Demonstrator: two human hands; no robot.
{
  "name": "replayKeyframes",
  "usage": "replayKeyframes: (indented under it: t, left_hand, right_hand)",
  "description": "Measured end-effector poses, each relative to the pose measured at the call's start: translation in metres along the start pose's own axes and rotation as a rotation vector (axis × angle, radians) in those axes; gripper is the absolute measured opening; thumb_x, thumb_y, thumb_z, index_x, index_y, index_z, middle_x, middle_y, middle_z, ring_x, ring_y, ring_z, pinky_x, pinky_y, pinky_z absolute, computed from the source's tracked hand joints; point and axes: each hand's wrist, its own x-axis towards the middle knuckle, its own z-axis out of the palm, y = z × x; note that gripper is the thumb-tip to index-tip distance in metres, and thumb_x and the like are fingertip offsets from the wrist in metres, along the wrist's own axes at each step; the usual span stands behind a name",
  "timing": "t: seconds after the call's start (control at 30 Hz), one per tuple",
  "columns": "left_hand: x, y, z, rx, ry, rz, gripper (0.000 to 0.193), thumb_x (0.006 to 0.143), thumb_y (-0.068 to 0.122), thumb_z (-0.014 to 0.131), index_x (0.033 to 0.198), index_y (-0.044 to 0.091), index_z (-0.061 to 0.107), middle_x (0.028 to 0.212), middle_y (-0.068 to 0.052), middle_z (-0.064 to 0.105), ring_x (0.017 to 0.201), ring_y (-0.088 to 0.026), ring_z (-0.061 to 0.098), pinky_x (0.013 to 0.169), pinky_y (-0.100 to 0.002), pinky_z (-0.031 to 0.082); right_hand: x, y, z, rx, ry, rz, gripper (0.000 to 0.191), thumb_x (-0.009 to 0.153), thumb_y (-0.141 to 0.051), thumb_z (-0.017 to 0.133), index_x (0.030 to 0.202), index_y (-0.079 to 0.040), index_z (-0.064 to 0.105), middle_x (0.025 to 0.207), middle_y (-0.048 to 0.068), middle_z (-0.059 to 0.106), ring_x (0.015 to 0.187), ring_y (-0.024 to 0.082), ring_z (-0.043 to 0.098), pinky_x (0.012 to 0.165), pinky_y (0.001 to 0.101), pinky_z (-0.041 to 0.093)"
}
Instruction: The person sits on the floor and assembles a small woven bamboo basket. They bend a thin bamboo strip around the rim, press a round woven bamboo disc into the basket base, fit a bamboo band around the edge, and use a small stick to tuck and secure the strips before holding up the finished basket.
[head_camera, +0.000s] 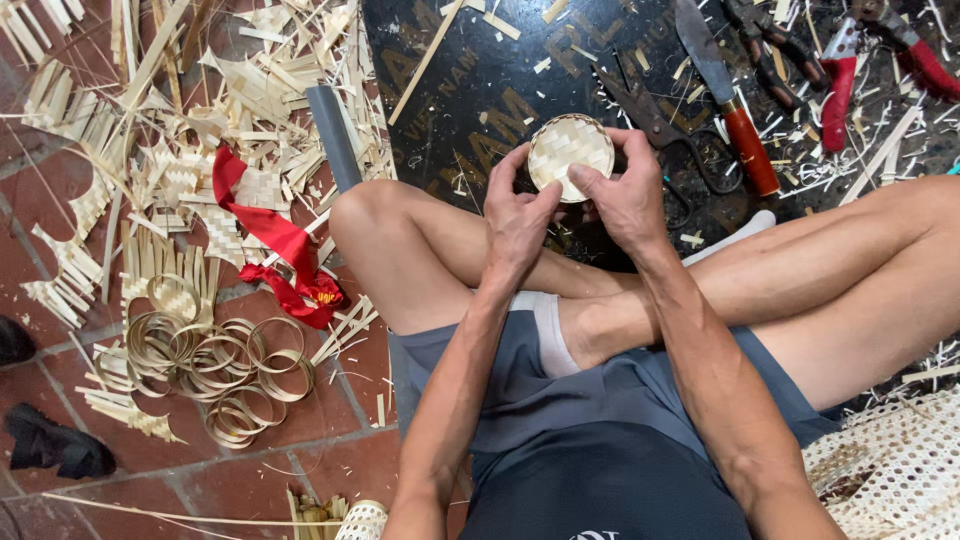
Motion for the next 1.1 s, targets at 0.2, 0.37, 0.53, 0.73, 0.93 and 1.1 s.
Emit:
replayKeyframes:
  t: [0.2, 0.37, 0.53, 0.73, 0.93, 1.1]
  left_hand:
    - [0.009, 0.006, 0.006, 0.147, 0.056, -0.03, 0.054, 0.083, 0.004, 0.071, 0.133, -0.005, 0.052, 0.104, -0.018, 0.072, 0.068, -0.014, 0.069, 0.057, -0.028, 0.059]
    - [0.012, 0.007, 0.003, -0.024, -0.001, -0.171, 0.052, 0.083, 0.007, 0.068, 0.13, -0.002, 0.046, 0.102, -0.021, 0.071, 0.065, -0.013, 0.07, 0.056, -0.028, 0.06]
    - [0.018, -0.001, -0.011, 0.24, -0.033, 0.046, 0.051, 0.09, 0.012, 0.071, 0.139, 0.003, 0.058, 0.117, -0.012, 0.061, 0.075, -0.016, 0.061, 0.067, -0.03, 0.054]
    - [0.035, -0.02, -0.003, 0.195, -0.043, 0.127, 0.042, 0.093, 0.016, 0.073, 0.132, 0.003, 0.069, 0.124, -0.009, 0.068, 0.098, -0.011, 0.066, 0.083, -0.025, 0.056]
    - [0.044, -0.035, 0.01, -0.06, -0.023, 0.022, 0.039, 0.093, 0.014, 0.073, 0.129, -0.001, 0.07, 0.112, -0.009, 0.076, 0.094, -0.01, 0.07, 0.083, -0.025, 0.058]
    - [0.04, -0.026, 0.01, -0.151, 0.015, -0.006, 0.04, 0.096, 0.011, 0.069, 0.133, -0.003, 0.067, 0.11, -0.011, 0.075, 0.085, -0.009, 0.067, 0.073, -0.024, 0.055]
  right_hand:
    - [0.004, 0.008, 0.001, -0.063, 0.022, -0.15, 0.045, 0.094, -0.014, 0.082, 0.128, 0.005, 0.058, 0.115, 0.012, 0.07, 0.088, 0.012, 0.068, 0.062, 0.0242, 0.059]
    - [0.004, 0.014, -0.005, 0.191, -0.014, 0.12, 0.043, 0.097, -0.016, 0.072, 0.135, 0.001, 0.061, 0.103, 0.009, 0.071, 0.069, 0.012, 0.059, 0.053, 0.0269, 0.05]
    - [0.012, 0.017, -0.006, -0.219, 0.065, -0.311, 0.032, 0.107, -0.015, 0.07, 0.133, 0.003, 0.068, 0.115, 0.01, 0.076, 0.098, 0.014, 0.067, 0.083, 0.0275, 0.056]
    - [0.028, 0.015, 0.005, 0.171, -0.05, -0.066, 0.038, 0.098, -0.009, 0.072, 0.132, 0.005, 0.063, 0.116, 0.009, 0.071, 0.096, 0.01, 0.066, 0.081, 0.0226, 0.056]
    - [0.033, 0.021, 0.016, 0.343, -0.025, 0.094, 0.034, 0.095, -0.005, 0.071, 0.127, 0.004, 0.069, 0.108, 0.009, 0.075, 0.089, 0.011, 0.071, 0.078, 0.0233, 0.059]
    - [0.032, 0.022, 0.006, 0.319, 0.011, -0.104, 0.042, 0.095, -0.003, 0.069, 0.136, 0.005, 0.063, 0.128, 0.007, 0.072, 0.111, 0.012, 0.069, 0.097, 0.0253, 0.055]
